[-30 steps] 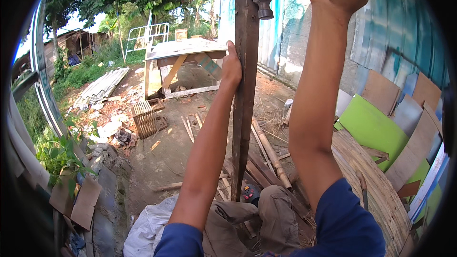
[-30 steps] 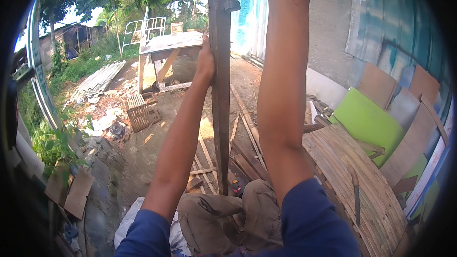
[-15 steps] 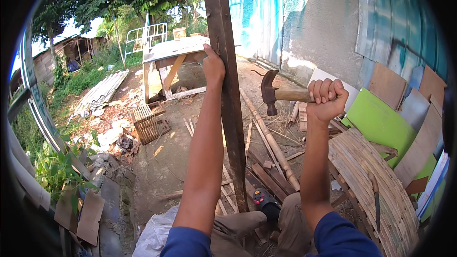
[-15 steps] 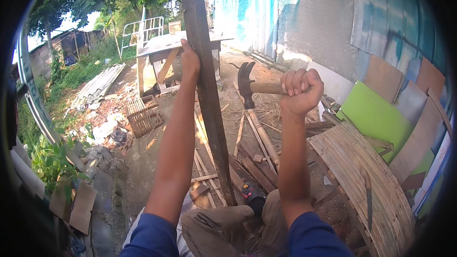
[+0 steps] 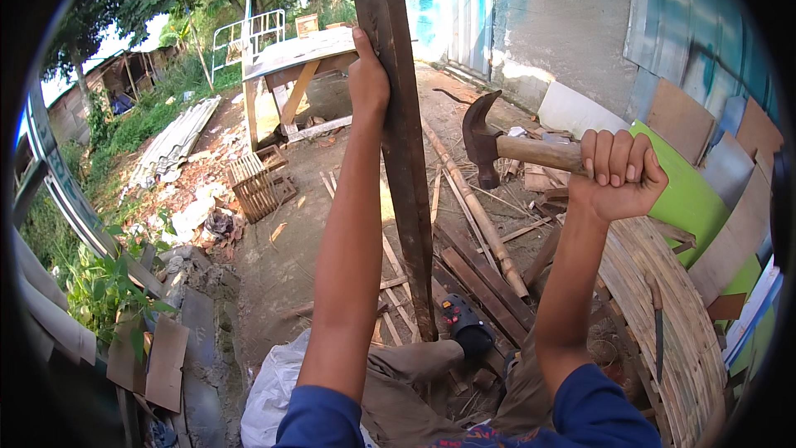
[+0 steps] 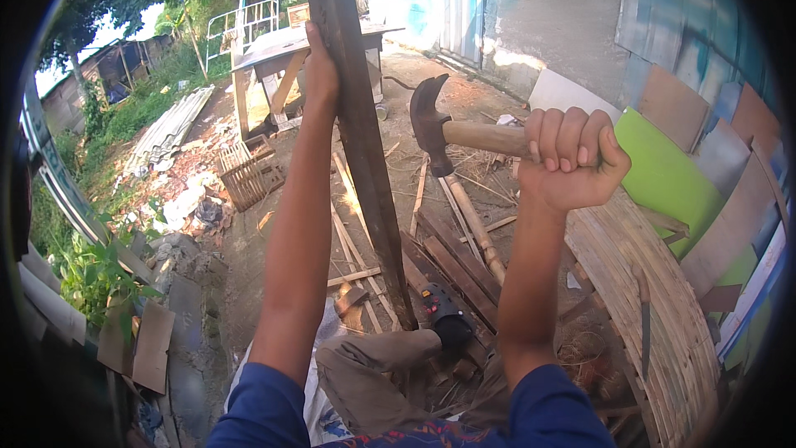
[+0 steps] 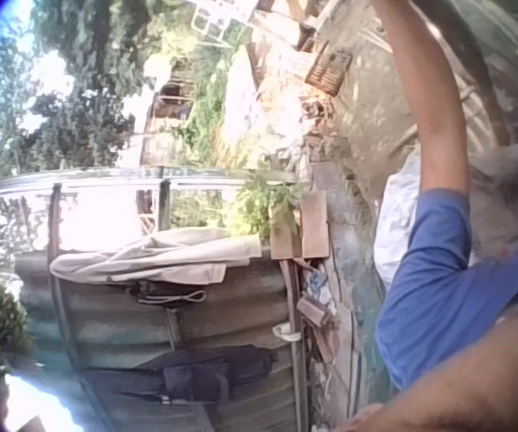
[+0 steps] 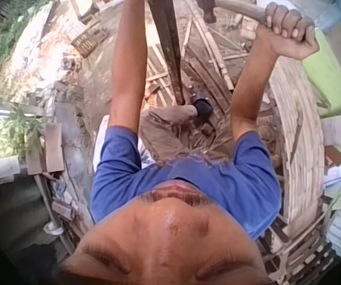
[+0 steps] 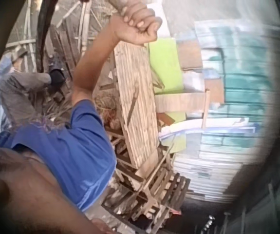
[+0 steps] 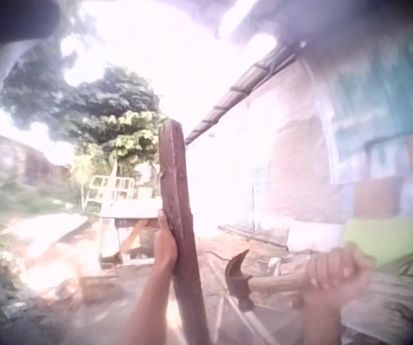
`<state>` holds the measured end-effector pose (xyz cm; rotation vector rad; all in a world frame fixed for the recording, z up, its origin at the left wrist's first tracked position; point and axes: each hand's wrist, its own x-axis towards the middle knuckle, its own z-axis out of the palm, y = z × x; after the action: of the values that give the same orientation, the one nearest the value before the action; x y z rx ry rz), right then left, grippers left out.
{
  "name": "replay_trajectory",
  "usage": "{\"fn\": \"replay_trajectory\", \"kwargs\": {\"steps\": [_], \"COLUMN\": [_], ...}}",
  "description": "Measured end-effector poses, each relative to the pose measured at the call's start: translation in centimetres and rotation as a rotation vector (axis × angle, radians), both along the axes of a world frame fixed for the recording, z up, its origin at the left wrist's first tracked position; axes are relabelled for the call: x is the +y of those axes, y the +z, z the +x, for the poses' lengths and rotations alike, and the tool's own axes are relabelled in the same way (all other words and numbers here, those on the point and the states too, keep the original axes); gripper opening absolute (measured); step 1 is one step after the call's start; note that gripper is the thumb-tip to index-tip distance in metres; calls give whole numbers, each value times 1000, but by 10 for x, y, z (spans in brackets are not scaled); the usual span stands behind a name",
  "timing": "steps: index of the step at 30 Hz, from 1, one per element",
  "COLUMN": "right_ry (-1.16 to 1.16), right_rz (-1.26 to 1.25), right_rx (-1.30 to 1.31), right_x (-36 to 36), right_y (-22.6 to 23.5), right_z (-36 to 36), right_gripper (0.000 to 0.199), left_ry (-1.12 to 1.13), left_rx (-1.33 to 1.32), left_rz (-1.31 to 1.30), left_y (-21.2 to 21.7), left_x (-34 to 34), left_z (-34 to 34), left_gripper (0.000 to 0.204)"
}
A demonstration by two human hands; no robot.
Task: The person sits on the ground and uses a hammer to strike and break apart wooden planks. They repeatedly lift, position, and hammer the wood, occasionally repositioning pieces and continuing to strike them.
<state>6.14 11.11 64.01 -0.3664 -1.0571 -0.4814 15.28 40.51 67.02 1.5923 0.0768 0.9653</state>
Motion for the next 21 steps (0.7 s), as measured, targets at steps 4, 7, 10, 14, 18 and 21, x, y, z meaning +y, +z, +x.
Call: {"fn": "replay_trajectory", "kwargs": {"steps": [4,7,10,14,18,21], "right_ry": [61,128,225,201,154,88], "right_rz": [-101,-172,-174,-312,-485,-568], "right_rx": [26,135,183,284,347,371], "right_x": [34,51,54,60,54,44], "right_y": [-25,-69,-97,-96,-90,-93], "right_z": [-12,-3,2,-14,-14,-9], "right_gripper": [33,34,34,35,41,42], "left_ry": [6,-36,-84,-163,-550,-930], "left_rx": [-24,-101,-140,-170,-173,-143], "left_rz": [-8,-84,-125,-164,-271,-282], "left_y": [1,2,7,-2,-7,-18], "left_x": [5,1,0,22,47,63], "left_z": [-31,-45,-59,-55,-49,-45], "left_gripper": [105,101,95,81,76,80]}}
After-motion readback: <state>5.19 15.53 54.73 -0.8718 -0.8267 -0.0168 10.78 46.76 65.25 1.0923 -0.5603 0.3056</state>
